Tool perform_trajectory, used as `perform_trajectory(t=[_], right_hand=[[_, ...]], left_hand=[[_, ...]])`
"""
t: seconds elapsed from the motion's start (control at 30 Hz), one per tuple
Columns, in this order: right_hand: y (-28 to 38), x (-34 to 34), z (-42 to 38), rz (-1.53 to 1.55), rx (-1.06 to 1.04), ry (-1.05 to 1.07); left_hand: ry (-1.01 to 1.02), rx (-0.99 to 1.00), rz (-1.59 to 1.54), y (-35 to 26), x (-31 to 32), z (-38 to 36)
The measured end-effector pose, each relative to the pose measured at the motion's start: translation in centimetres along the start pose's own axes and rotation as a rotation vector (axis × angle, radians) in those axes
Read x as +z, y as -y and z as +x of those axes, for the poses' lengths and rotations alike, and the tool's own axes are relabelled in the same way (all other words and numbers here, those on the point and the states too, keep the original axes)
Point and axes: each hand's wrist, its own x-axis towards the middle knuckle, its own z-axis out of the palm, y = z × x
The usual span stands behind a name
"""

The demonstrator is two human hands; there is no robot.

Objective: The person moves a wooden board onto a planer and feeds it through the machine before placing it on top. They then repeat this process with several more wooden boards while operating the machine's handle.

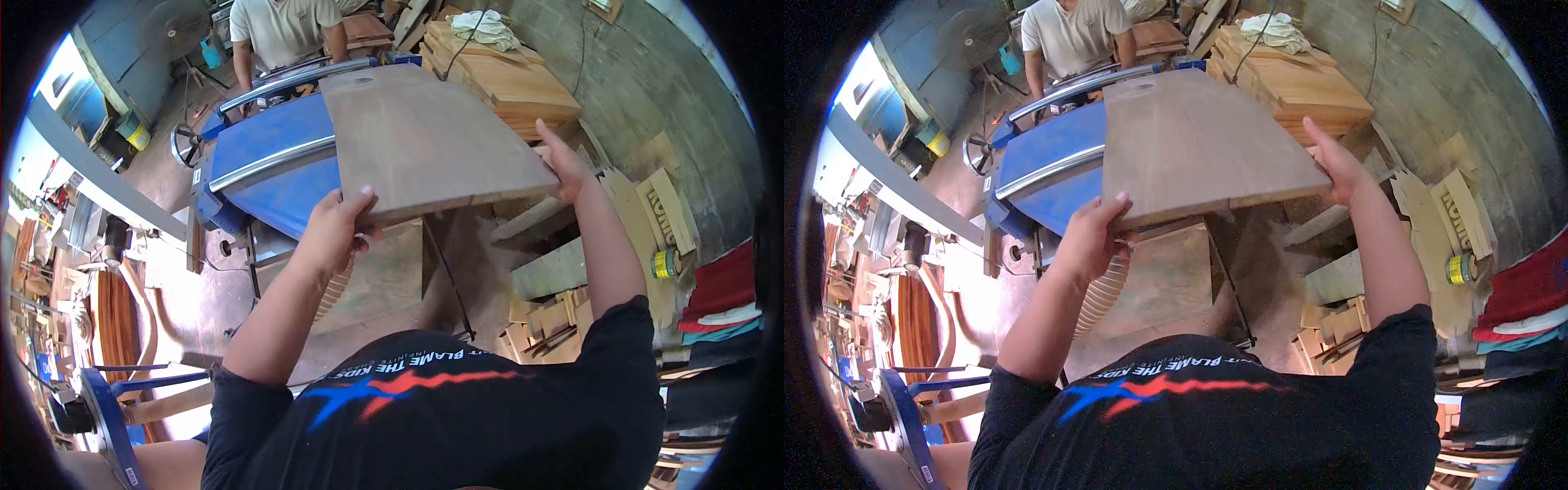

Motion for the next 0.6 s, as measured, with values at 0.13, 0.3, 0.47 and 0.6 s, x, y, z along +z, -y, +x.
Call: perform_trajectory(t=[0.13, 0.3, 0.47, 0.6], right_hand=[[-2.7, 0.2, 4.7, 0.182, -0.308, -0.425], [-3.3, 2.7, 9.8, 0.261, -0.838, -1.027], [-2.0, 1.8, 16.0, -0.124, -0.88, -1.267], [0.0, 2.7, 18.9, -0.355, -0.658, -1.31]], left_hand=[[0.095, -0.003, 0.075, 0.5, -0.8, 3.4], [-0.202, 0.374, 0.636, 1.5, -0.7, 6.4], [-0.561, 0.648, 1.04, 1.6, -1.9, 10.5], [-0.539, 0.634, 0.948, 1.0, -2.7, 13.9]])
